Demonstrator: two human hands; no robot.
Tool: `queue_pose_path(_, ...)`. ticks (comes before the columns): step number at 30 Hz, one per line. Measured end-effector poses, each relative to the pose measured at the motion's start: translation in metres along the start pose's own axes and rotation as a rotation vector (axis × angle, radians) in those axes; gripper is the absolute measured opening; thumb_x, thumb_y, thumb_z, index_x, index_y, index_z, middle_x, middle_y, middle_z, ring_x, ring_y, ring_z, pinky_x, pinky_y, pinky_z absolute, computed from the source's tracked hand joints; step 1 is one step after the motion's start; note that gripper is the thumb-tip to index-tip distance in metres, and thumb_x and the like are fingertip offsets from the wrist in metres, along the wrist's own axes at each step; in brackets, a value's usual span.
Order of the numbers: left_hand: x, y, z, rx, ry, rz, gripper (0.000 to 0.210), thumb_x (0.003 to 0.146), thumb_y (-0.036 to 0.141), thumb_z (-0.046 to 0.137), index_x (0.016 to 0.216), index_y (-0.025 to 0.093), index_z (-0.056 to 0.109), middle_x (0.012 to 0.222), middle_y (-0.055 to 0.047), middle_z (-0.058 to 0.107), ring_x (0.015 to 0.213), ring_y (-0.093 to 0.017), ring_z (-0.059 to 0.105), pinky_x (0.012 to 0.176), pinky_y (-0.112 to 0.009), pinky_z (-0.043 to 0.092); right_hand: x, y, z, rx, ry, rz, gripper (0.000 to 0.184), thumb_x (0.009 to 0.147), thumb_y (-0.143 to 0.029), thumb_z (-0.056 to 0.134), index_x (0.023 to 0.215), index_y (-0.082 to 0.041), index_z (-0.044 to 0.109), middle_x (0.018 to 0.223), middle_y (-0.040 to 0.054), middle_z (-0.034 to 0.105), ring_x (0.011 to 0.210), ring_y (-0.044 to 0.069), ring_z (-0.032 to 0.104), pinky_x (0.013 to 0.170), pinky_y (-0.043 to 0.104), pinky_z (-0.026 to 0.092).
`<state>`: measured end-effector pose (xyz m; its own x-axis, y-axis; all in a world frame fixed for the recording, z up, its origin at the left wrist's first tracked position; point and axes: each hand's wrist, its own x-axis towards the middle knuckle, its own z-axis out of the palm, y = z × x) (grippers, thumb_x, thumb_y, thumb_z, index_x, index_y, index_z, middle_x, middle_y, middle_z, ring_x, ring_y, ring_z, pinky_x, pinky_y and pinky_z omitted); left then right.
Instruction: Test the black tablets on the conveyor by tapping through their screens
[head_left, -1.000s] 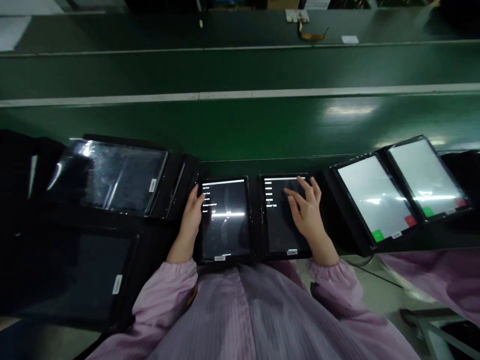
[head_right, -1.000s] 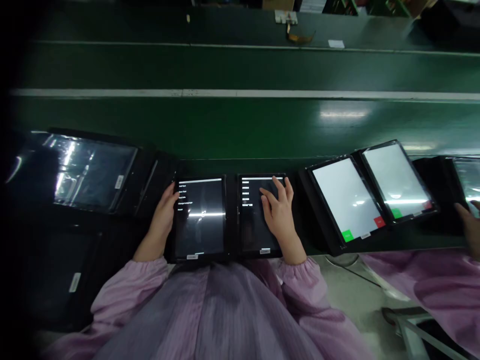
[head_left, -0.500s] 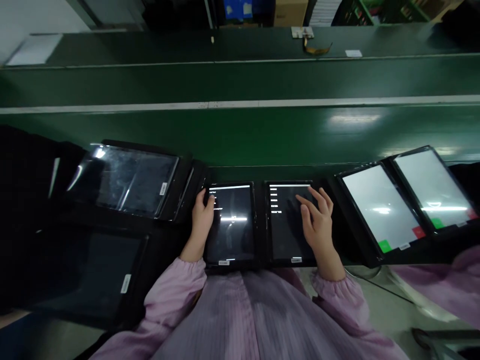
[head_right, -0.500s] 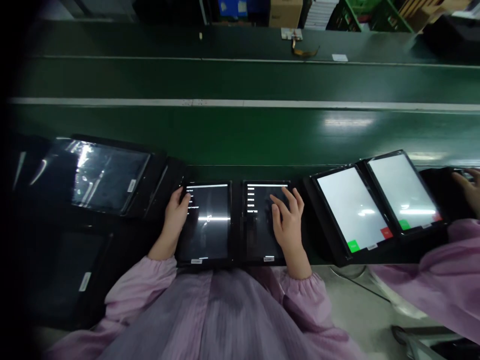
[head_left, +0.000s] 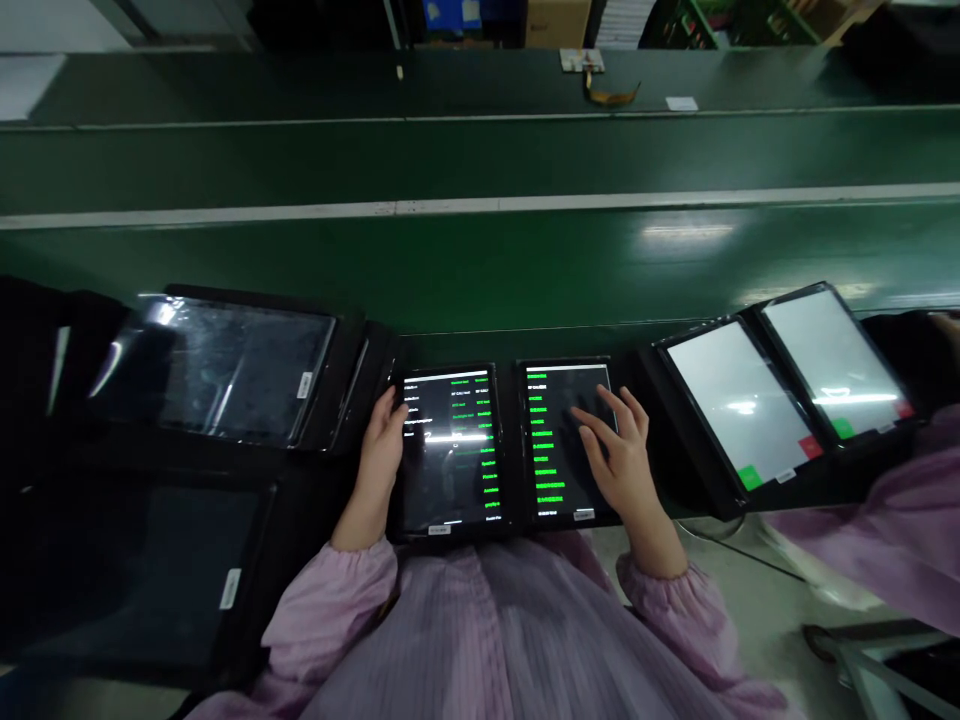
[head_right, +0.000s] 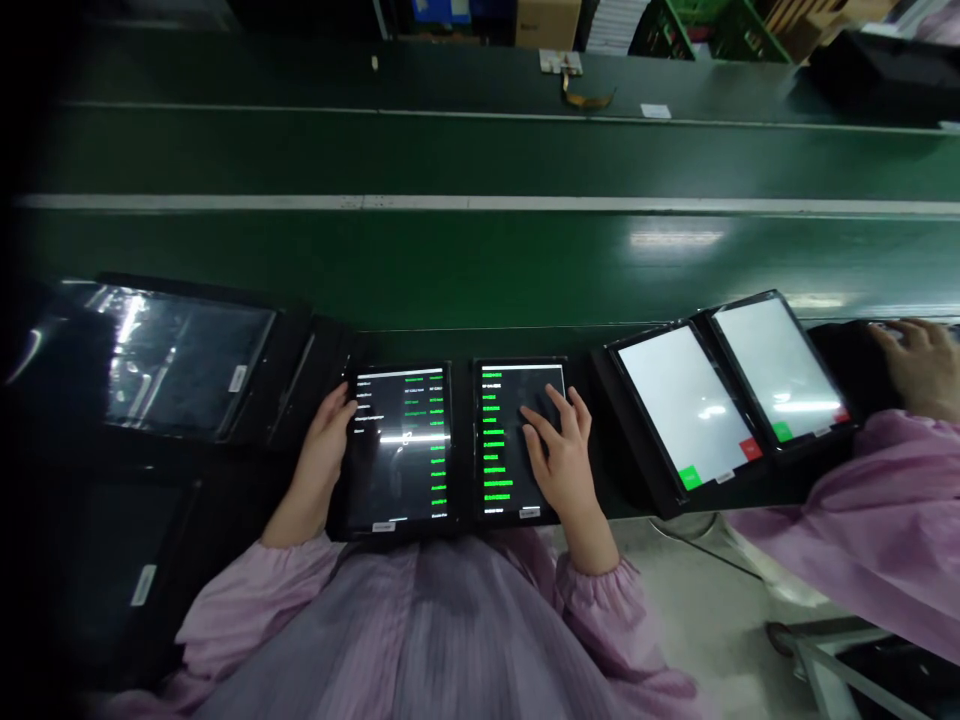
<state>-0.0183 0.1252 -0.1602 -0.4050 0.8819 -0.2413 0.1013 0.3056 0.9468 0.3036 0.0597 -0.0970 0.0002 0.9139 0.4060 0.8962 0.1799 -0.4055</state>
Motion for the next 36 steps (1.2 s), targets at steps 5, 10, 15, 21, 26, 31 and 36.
queue_pose_path(5, -0.018, -0.009, -0.014, -0.056, -0.005, -0.009, 0.037, 0.092, 0.032, 0.06, 0.127, 0.027, 0.073, 0.138, -0.009, 0.074, 0.147, -0.027, 0.055, 0.128, -0.044, 0.036, 0.001, 0.002, 0.011, 0.002, -0.026, 0.003, 0.039, 0.109, -0.04, 0.045, 0.12, -0.031, 0.081, 0.154, 0.0097, 0.057, 0.153, 0.038, 0.037, 0.12, 0.073, 0.041)
queue_pose_path(10, -0.019, -0.01, -0.015, -0.061, -0.024, -0.033, 0.036, 0.092, 0.031, 0.06, 0.126, 0.025, 0.073, 0.136, -0.009, 0.075, 0.141, -0.027, 0.061, 0.125, -0.044, 0.041, 0.004, 0.006, 0.008, 0.034, 0.003, -0.02, 0.037, 0.109, -0.04, 0.046, 0.119, -0.031, 0.081, 0.151, 0.0093, 0.06, 0.151, 0.038, 0.041, 0.119, 0.073, 0.042)
queue_pose_path(15, -0.012, -0.011, -0.01, 0.003, -0.024, -0.016, 0.034, 0.092, 0.033, 0.066, 0.125, 0.025, 0.072, 0.131, -0.01, 0.077, 0.133, -0.028, 0.067, 0.12, -0.047, 0.047, 0.006, 0.002, -0.003, 0.066, 0.064, -0.015, 0.034, 0.108, -0.036, 0.048, 0.123, -0.032, 0.079, 0.143, 0.0091, 0.066, 0.142, 0.035, 0.052, 0.116, 0.07, 0.047)
queue_pose_path(21, -0.008, -0.012, -0.005, -0.002, -0.004, -0.021, 0.03, 0.091, 0.03, 0.069, 0.12, 0.027, 0.072, 0.124, -0.008, 0.079, 0.13, -0.028, 0.068, 0.12, -0.047, 0.047, 0.007, -0.01, -0.007, 0.063, 0.076, -0.059, 0.035, 0.109, -0.036, 0.046, 0.12, -0.03, 0.079, 0.137, 0.0106, 0.07, 0.135, 0.033, 0.061, 0.108, 0.062, 0.056)
queue_pose_path(26, -0.012, -0.005, -0.001, -0.034, 0.009, -0.034, 0.031, 0.091, 0.028, 0.067, 0.122, 0.026, 0.072, 0.129, -0.009, 0.077, 0.136, -0.028, 0.065, 0.122, -0.046, 0.045, 0.011, -0.023, -0.01, 0.094, 0.075, -0.107, 0.034, 0.109, -0.035, 0.047, 0.118, -0.027, 0.08, 0.133, 0.0115, 0.072, 0.13, 0.032, 0.066, 0.104, 0.057, 0.06)
queue_pose_path(31, -0.042, 0.001, -0.017, -0.107, -0.029, -0.109, 0.04, 0.095, 0.038, 0.063, 0.133, 0.027, 0.068, 0.142, -0.011, 0.071, 0.136, -0.029, 0.065, 0.118, -0.047, 0.049, 0.019, -0.047, -0.007, 0.158, 0.006, -0.133, 0.034, 0.109, -0.035, 0.049, 0.119, -0.026, 0.08, 0.133, 0.0126, 0.073, 0.125, 0.029, 0.071, 0.1, 0.049, 0.064)
queue_pose_path(36, -0.094, -0.005, -0.069, -0.13, -0.276, -0.104, 0.045, 0.081, 0.054, 0.076, 0.119, 0.031, 0.079, 0.149, -0.01, 0.067, 0.146, -0.032, 0.056, 0.124, -0.049, 0.042, 0.054, -0.081, 0.015, 0.316, -0.273, -0.216, 0.038, 0.111, -0.042, 0.046, 0.131, -0.026, 0.074, 0.133, 0.0126, 0.074, 0.123, 0.025, 0.073, 0.103, 0.043, 0.064)
